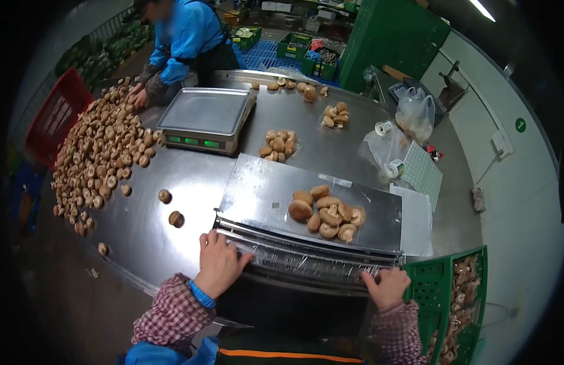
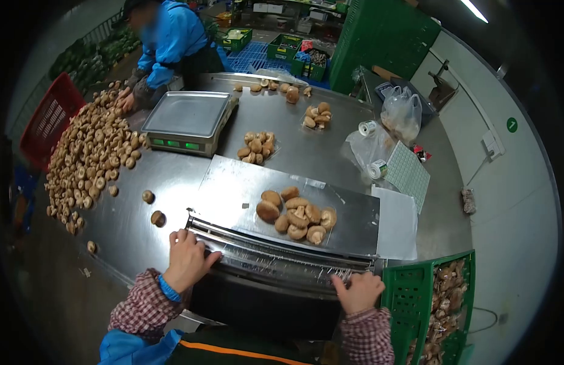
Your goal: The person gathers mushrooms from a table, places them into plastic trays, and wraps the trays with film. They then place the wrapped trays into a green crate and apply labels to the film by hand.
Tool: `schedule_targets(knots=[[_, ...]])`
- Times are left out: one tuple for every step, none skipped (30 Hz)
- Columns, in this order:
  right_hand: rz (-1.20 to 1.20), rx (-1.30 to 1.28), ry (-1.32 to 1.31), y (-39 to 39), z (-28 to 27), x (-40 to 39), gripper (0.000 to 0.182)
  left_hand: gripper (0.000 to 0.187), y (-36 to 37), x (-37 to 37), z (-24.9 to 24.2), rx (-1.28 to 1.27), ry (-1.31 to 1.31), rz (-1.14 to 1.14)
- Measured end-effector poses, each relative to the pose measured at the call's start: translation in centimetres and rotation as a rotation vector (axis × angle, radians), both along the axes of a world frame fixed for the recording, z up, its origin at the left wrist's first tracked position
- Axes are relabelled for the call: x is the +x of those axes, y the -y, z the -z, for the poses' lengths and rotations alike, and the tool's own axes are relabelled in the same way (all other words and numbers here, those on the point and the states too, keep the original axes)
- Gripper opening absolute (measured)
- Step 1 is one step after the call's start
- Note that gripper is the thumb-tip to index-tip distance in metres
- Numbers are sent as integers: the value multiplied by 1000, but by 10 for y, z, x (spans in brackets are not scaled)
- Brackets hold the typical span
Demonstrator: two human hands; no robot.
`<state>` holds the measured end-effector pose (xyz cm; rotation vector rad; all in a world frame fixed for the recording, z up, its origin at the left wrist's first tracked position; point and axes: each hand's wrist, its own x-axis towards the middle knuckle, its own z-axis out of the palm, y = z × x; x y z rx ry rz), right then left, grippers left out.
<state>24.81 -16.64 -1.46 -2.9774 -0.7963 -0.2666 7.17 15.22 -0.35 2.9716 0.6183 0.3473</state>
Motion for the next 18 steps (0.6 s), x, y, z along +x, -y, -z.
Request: schedule_targets(knots=[[-26, 1, 52, -6, 14, -2, 46, 38, 4, 5, 9, -27, 39, -5], [-29, 65, -39, -14, 15, -1, 42, 38, 7, 13, 11, -7, 101, 28], [-52, 155, -93, -17, 21, 4, 39, 37, 7, 22, 19, -152, 63, 27], [-75, 245, -147, -17, 23, 7, 35, 36, 5, 28, 27, -298, 25, 27], [-79, 249, -141, -13, 17, 4, 35, 27, -1, 28, 31, -414, 55, 57], [-10, 479, -498, -4, 4, 1, 32, 27, -6, 20, 17, -411, 63, 57], [64, 704, -859, 6, -7, -4, 33, 25, -13, 4, -3, -829, -57, -40], [233, 942, -1193, 21, -12, -11, 33, 24, -21, -11, -16, -1249, -189, -142], [418, 1170, -1526, 40, -17, -20, 34, 23, -27, -35, -8, -1656, -32, -97], [471, 1249, -1735, 57, -23, -30, 38, 22, -28, -61, 3, -2051, 149, -45], [520, 1328, -1946, 68, -30, -33, 41, 24, -26, -77, 7, -2303, 92, -60], [217, 1441, -2365, 75, -40, -26, 41, 27, -25, -87, 3, -2551, 26, -77], [-164, 1515, -2758, 82, -45, -18, 41, 30, -26, -73, -19, -2492, 93, 347], [-152, 1529, -2761, 84, -41, 1, 41, 34, -22, -46, -49, -2388, 154, 753], [-456, 1927, -2541, 79, -35, 34, 36, 37, -18, -16, -75, -2363, 450, 833], [-779, 2266, -2230, 58, -44, 68, 34, 36, -33, 28, -80, -2406, 686, 802], [-365, 2481, -1703, -9, -100, 80, 27, 36, -49, 73, -70, -2423, 930, 783], [-169, 2259, -1109, -55, -109, 104, 20, 36, -53, 116, -48, -2404, 931, 821]])
